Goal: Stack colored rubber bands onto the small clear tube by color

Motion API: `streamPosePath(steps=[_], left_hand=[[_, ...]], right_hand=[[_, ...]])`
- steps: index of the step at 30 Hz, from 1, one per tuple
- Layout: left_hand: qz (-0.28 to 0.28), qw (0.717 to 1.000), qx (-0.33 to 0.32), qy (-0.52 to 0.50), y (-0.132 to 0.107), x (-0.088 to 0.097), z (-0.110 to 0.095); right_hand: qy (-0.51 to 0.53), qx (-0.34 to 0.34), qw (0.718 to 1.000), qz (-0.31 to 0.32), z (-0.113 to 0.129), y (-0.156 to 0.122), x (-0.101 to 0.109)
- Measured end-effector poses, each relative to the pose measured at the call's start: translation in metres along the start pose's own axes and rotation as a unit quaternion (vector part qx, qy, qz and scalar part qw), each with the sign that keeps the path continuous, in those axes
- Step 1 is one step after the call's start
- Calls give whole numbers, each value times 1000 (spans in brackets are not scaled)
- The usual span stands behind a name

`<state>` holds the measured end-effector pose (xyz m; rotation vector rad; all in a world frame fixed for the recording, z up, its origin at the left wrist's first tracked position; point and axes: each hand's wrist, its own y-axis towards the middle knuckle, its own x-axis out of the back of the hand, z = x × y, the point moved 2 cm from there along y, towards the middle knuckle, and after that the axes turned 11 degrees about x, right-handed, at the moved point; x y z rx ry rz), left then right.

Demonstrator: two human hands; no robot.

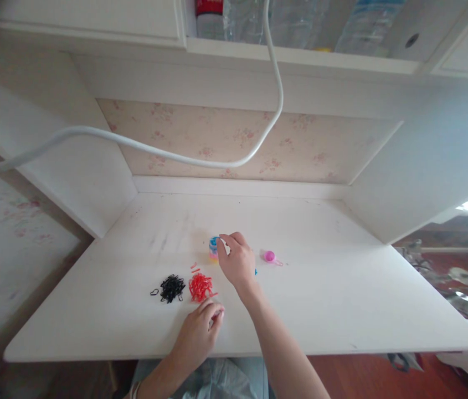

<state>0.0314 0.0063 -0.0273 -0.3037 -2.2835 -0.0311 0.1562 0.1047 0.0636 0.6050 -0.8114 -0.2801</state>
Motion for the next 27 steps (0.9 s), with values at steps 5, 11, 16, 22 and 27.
streamPosePath(steps=[5, 11, 16, 22, 27], left_hand=[[1, 1000, -7, -14, 3, 3, 2], [17, 1000, -8, -11, 5, 4, -1], [34, 999, -7, -28, 9, 9, -5], [32, 999, -19, 15, 25, 11, -22], [37, 994, -18, 105, 54, 6, -48]], right_hand=[[3, -25, 1000, -2, -6, -7, 6], [-28, -121, 992, 4, -54, -42, 23], [-92, -175, 978, 62, -99, -87, 30], [-120, -169, 969, 134, -107, -108, 28], [-134, -164, 970, 119, -99, -110, 23]])
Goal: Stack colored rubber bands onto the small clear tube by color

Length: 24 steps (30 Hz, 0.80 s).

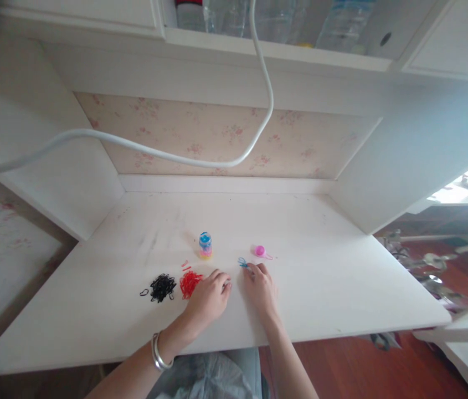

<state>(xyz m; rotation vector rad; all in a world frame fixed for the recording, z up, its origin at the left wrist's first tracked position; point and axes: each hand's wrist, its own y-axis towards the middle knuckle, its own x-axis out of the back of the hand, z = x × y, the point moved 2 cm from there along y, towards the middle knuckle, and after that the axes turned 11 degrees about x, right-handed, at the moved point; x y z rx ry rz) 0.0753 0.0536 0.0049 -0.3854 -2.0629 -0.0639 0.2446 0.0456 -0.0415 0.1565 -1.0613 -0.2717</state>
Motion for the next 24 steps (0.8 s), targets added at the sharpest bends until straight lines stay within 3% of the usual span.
streamPosePath(steps=[9, 17, 24], left_hand=[[5, 995, -5, 103, 39, -19, -26], [4, 994, -9, 106, 40, -24, -31], [-21, 997, -4, 72, 34, -21, -28]], right_hand=[[26, 31, 999, -12, 0, -8, 0], [62, 44, 997, -21, -1, -7, 2], [124, 15, 990, -73, -7, -6, 1]])
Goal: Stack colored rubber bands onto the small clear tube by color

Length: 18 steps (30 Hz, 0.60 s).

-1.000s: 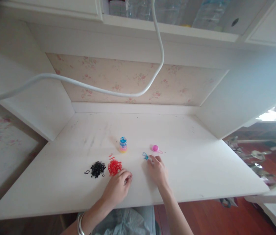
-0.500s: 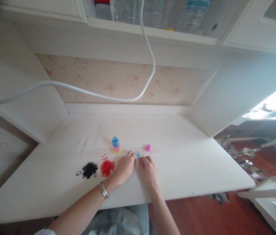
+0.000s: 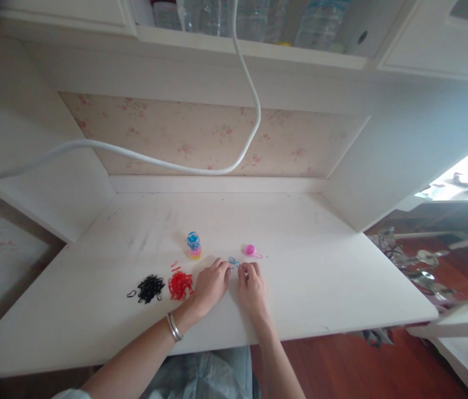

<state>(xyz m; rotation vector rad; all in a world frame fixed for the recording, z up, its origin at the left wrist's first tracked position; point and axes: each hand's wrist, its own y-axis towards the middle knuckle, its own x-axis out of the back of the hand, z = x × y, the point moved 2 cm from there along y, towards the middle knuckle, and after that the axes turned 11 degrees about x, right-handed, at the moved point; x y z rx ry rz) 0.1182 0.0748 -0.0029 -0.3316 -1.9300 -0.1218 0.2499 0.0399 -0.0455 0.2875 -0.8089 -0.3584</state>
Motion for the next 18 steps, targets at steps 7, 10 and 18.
streamPosePath(steps=[7, 10, 18], left_hand=[[-98, 993, 6, -69, -21, 56, 11], [-190, 977, 16, -98, -19, 89, 25], [-230, 970, 72, -43, 2, 112, 46]], right_hand=[[30, -18, 999, -20, -5, -2, -2], [20, -18, 1000, -11, -4, -3, -2], [1, -14, 1000, -1, 0, -1, 1]])
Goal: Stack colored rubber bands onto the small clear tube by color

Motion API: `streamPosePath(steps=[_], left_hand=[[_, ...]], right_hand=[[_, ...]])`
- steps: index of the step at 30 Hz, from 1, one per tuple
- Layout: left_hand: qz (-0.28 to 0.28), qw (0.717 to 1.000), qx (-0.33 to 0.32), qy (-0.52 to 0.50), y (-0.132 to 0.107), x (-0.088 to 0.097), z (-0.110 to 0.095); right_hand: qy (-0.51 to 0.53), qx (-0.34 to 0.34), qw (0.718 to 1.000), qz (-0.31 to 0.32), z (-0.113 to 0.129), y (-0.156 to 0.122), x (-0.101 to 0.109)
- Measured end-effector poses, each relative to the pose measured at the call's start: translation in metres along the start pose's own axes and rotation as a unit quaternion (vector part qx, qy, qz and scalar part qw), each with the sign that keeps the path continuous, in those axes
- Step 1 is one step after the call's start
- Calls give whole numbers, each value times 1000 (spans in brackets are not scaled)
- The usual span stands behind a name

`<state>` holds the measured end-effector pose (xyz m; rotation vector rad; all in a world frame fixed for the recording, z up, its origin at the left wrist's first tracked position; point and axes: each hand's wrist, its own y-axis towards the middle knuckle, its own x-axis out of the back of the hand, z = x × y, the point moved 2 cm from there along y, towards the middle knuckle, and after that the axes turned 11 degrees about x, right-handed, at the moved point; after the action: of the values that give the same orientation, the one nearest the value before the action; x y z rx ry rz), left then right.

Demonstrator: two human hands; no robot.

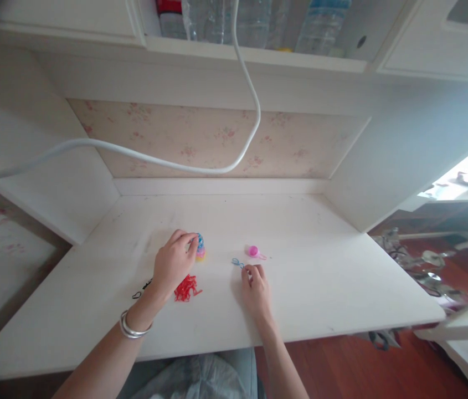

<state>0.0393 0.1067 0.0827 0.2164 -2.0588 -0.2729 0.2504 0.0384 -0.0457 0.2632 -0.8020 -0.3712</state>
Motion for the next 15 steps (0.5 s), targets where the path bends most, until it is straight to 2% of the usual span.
streamPosePath(steps=[8, 15], left_hand=[[-2, 1000, 14, 5, 1, 1, 11], [53, 998, 3, 44, 9, -5, 18]], right_hand=[[-3, 0, 1000, 1, 0, -1, -1], [-12, 2, 1000, 1, -1, 0, -1]])
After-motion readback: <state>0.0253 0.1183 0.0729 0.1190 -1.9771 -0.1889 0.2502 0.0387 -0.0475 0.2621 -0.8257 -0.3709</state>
